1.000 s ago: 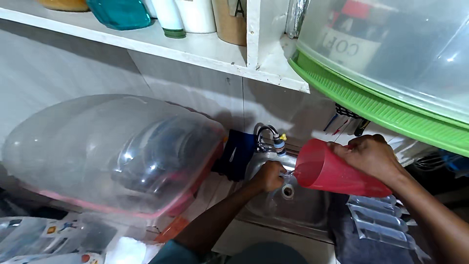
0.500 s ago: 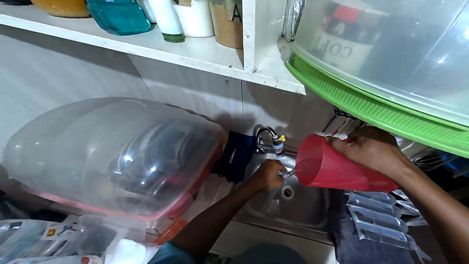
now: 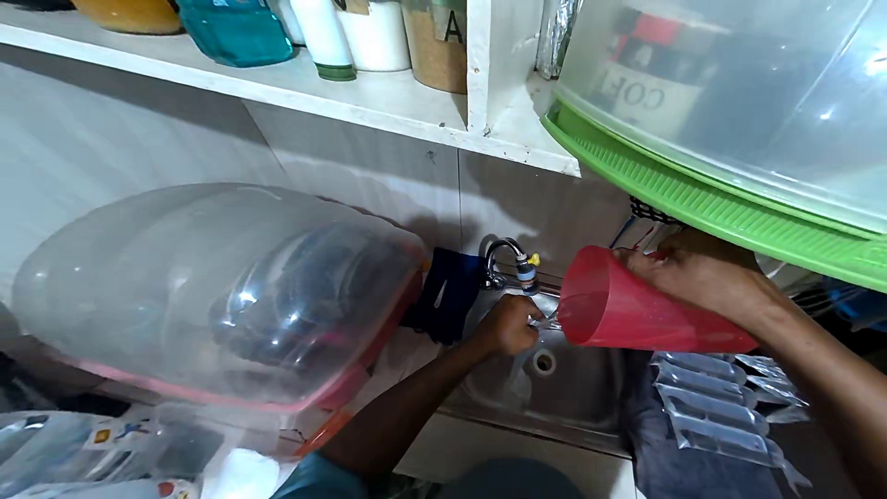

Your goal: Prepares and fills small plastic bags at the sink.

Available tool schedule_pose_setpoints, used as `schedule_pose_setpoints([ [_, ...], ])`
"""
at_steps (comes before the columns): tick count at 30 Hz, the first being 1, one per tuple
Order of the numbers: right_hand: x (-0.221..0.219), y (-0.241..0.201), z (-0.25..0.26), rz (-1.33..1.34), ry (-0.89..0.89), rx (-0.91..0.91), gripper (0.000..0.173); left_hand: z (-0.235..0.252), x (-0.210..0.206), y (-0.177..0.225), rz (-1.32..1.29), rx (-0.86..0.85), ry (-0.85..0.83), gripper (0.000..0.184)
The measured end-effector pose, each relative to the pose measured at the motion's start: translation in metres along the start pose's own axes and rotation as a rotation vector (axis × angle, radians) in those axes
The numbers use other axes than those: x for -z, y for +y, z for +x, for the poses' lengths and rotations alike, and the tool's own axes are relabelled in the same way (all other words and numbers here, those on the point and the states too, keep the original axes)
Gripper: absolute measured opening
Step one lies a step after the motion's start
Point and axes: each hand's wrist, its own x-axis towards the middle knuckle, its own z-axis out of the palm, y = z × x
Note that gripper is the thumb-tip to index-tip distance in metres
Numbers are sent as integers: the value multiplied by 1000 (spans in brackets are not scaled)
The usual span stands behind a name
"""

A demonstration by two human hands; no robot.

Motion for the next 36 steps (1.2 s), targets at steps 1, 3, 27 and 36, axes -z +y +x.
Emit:
schedule_pose_setpoints([
  [1,2,-1,0,1,8,1,62,0,4,5,-6,0,-6,25],
  [3,3,-1,1,-3,35,16,60,0,10,13,-16,-2,-8,27],
  [27,4,11,-5,33,71,33,60,10,7,26,-15,-39,-7,25],
  [36,-19,28,-21,106,27,-73,68,12,2,30,18,-31,-21,29],
])
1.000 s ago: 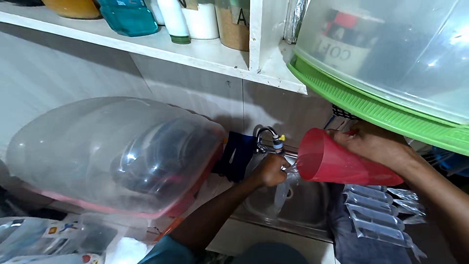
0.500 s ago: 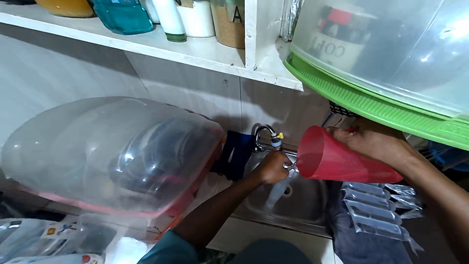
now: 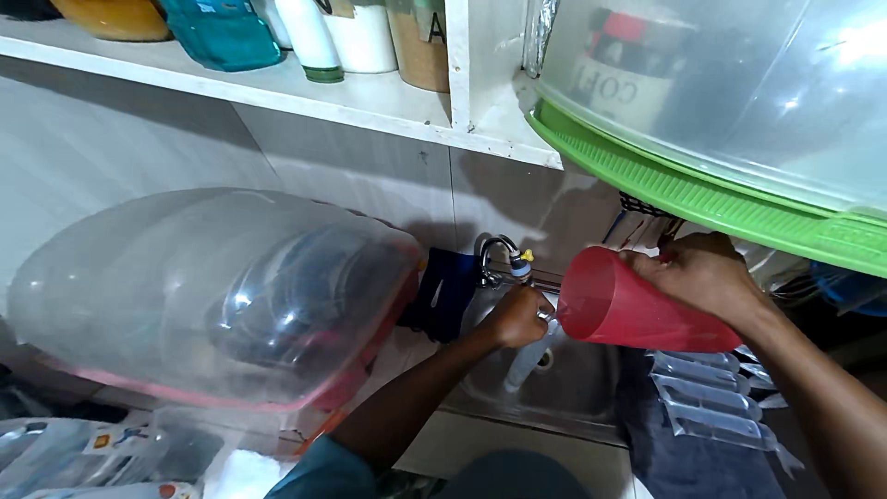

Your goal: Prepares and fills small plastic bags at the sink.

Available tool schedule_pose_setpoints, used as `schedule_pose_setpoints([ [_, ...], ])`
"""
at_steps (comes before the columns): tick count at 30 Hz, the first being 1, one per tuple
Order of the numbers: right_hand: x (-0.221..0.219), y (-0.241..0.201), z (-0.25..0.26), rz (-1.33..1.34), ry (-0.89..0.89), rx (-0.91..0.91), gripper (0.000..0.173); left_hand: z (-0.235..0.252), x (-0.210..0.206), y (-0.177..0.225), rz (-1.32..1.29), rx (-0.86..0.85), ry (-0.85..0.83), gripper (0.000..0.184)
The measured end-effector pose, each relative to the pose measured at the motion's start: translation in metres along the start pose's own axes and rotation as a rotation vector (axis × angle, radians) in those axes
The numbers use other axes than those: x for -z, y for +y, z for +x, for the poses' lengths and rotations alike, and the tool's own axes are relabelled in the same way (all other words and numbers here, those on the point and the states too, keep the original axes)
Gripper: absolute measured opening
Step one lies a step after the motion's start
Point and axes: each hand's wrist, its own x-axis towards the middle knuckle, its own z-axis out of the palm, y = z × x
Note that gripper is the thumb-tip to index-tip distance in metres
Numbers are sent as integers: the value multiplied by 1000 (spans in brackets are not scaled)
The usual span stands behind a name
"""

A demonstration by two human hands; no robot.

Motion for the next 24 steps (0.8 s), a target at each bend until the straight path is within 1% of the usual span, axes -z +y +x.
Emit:
schedule_pose_setpoints([
  [1,-10,11,-4,42,-3,-45,68,0,0,-1,1,-1,0,30],
  [3,-41,47,-12,181,20,-163,65,1,0,-2,0,1,-4,30],
  [6,-103,118,-31,491,58,-417,48,1,2,-2,-21,16,7,31],
  [7,-126,136,-40,610,86,-495,45,0,4,-2,-26,18,11,30],
  [9,-177,164,-63,816,141,-573,44,-1,6,0,-33,22,7,29],
  [11,-231,182,-89,911,194,-605,47,-3,10,5,-42,41,-11,28],
  [13,-281,187,-113,937,225,-642,52,-5,12,8,-48,50,-15,27],
  [16,-341,179,-140,989,248,-719,51,-8,12,11,-78,32,-9,26],
  [19,-370,153,-152,1085,241,-785,52,-11,10,11,-99,24,-7,24],
  [24,-417,136,-166,1260,192,-799,51,-14,8,3,-113,-7,13,23],
])
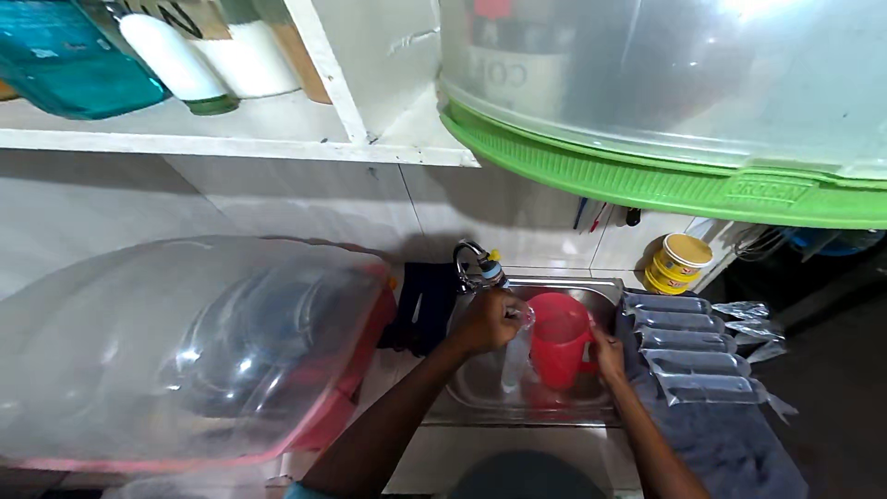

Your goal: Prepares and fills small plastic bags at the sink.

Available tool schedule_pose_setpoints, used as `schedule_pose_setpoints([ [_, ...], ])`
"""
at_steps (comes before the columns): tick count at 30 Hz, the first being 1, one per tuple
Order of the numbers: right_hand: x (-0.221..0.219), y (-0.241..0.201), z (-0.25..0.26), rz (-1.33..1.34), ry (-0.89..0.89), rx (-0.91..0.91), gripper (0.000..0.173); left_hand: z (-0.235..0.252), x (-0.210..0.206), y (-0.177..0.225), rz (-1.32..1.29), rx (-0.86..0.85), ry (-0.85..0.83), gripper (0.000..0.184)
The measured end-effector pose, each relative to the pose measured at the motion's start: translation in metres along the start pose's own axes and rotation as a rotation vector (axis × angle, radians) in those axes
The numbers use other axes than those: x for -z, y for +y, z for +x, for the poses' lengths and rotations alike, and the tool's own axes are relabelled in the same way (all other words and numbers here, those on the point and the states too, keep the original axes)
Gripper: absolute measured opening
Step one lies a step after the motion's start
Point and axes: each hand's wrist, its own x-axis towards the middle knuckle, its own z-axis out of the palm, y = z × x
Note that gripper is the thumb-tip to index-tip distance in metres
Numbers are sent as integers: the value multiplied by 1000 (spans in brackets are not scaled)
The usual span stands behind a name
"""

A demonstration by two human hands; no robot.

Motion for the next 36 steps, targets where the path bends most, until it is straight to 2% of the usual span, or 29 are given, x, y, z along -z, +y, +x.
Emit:
schedule_pose_setpoints([
  [9,-5,27,-5,106,-63,16,48,-3,5,-8,-38,33,44,22],
  [13,0,25,1,98,-15,15,49,-5,6,-9,-33,30,47,25],
  [15,11,8,13,23,41,45,48,-7,6,-11,-43,22,62,25],
  [18,36,-70,25,-152,39,115,46,-8,9,-16,-51,37,75,26],
  [21,49,-188,21,-349,23,223,43,-4,9,-19,-61,34,81,28],
  [23,46,-262,14,-500,12,321,38,2,6,-19,-59,23,78,30],
  [26,27,-344,-3,-748,-17,449,42,13,-1,-18,-27,47,36,33],
  [30,-10,-410,-38,-1037,-62,590,52,21,-7,-15,-10,52,9,32],
  [33,-32,-431,-48,-1145,-76,730,54,24,-11,-17,12,50,10,30],
  [36,-52,-450,-62,-1252,-120,744,55,25,-12,-18,25,34,10,27],
])
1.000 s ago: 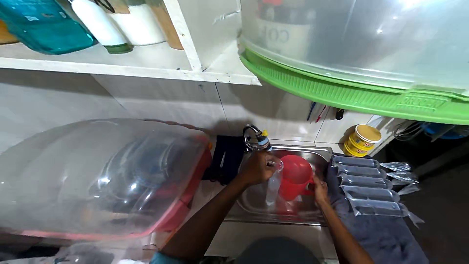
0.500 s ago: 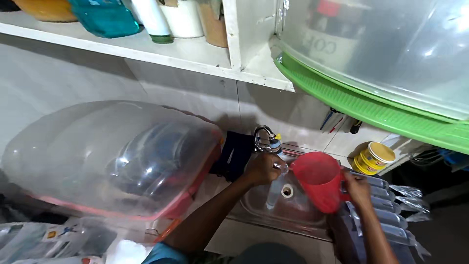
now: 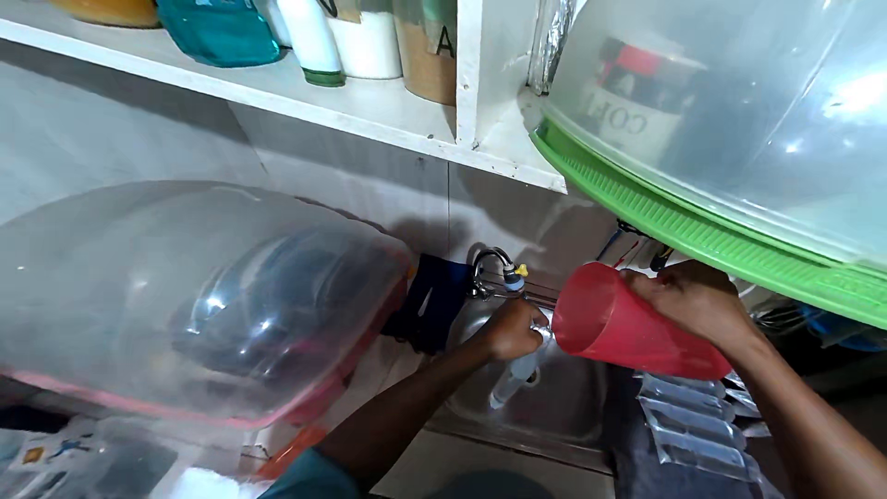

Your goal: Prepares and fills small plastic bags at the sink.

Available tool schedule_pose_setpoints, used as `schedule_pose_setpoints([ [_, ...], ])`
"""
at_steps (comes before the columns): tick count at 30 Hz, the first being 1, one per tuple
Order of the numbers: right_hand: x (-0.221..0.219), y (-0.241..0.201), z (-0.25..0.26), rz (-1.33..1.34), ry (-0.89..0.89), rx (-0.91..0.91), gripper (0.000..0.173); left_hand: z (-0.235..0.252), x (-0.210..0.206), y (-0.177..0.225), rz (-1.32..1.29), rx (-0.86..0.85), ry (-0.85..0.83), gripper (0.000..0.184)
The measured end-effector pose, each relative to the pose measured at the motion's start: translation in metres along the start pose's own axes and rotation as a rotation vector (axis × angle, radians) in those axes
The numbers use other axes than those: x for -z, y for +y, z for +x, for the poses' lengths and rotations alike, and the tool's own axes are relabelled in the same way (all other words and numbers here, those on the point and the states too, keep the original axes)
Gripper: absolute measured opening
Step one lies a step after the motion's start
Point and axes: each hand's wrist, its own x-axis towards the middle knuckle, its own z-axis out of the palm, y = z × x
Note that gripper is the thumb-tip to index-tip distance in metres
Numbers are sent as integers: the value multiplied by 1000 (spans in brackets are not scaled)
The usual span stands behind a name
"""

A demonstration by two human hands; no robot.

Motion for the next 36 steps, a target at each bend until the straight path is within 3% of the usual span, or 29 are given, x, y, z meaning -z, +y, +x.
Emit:
schedule_pose_setpoints([
  [13,16,-41,12,-146,-56,120,61,-1,-3,0,15,-19,-3,17],
  [16,19,-38,11,-115,-72,96,61,-2,-4,0,19,-23,11,15],
  [19,5,-10,5,-32,-63,-2,62,-8,3,3,-20,-10,19,26],
  [23,-72,86,-13,333,-3,-270,51,-18,10,-2,-58,11,48,30],
  [25,-129,128,-35,649,41,-382,39,-21,13,-5,-82,23,60,29],
  [28,-232,162,-77,955,86,-490,43,-23,13,-5,-113,23,65,27],
  [31,-327,164,-113,1047,86,-566,46,-21,11,-6,-113,-13,53,23],
  [36,-393,123,-145,1179,37,-720,52,-20,7,-6,-93,-44,38,18],
])
